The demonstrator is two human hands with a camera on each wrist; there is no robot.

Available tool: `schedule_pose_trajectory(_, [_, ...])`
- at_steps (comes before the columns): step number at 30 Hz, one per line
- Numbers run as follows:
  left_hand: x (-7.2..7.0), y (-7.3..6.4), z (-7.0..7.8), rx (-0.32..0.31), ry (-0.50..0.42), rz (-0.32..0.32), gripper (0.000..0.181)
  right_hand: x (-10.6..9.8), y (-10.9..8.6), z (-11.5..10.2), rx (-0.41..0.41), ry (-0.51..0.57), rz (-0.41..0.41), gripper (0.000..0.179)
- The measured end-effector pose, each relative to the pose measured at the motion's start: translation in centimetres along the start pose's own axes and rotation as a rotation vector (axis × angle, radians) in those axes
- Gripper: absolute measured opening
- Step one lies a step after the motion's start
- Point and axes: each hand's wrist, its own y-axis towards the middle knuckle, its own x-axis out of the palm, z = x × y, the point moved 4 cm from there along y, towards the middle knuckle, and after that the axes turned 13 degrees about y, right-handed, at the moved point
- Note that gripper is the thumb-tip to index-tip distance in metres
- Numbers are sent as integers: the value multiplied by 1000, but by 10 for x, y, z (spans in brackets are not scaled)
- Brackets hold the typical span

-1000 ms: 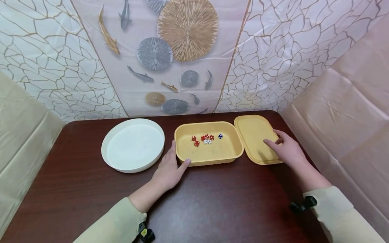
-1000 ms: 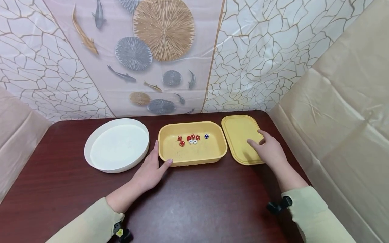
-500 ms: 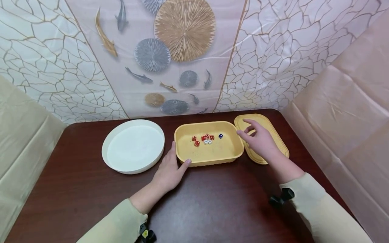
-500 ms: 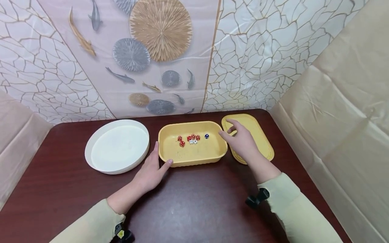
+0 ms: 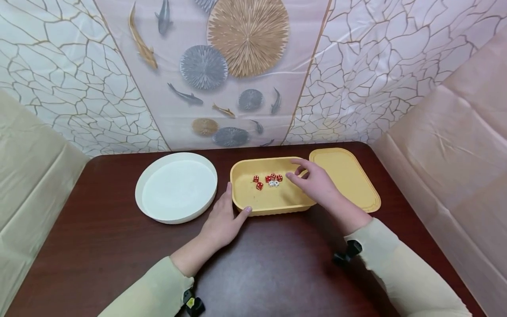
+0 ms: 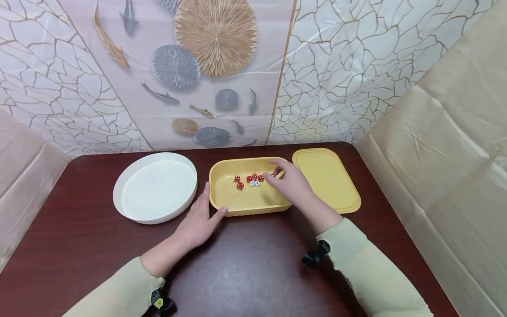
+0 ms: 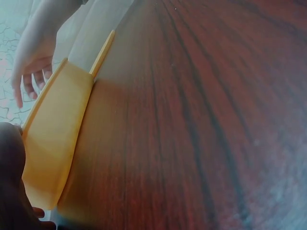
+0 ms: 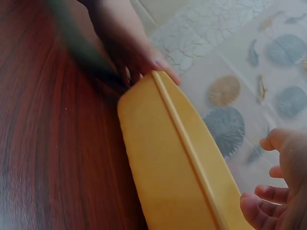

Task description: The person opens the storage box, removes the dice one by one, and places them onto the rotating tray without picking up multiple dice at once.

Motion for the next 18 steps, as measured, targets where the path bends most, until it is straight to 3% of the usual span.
schedule_pose_trajectory(8, [0, 1, 0, 2, 8, 10, 95, 32, 11, -4, -108, -91, -53, 48])
schedule_pose_trajectory(18, [-2, 0, 1, -6, 12, 9, 93, 60, 17, -7, -40, -241, -139, 47])
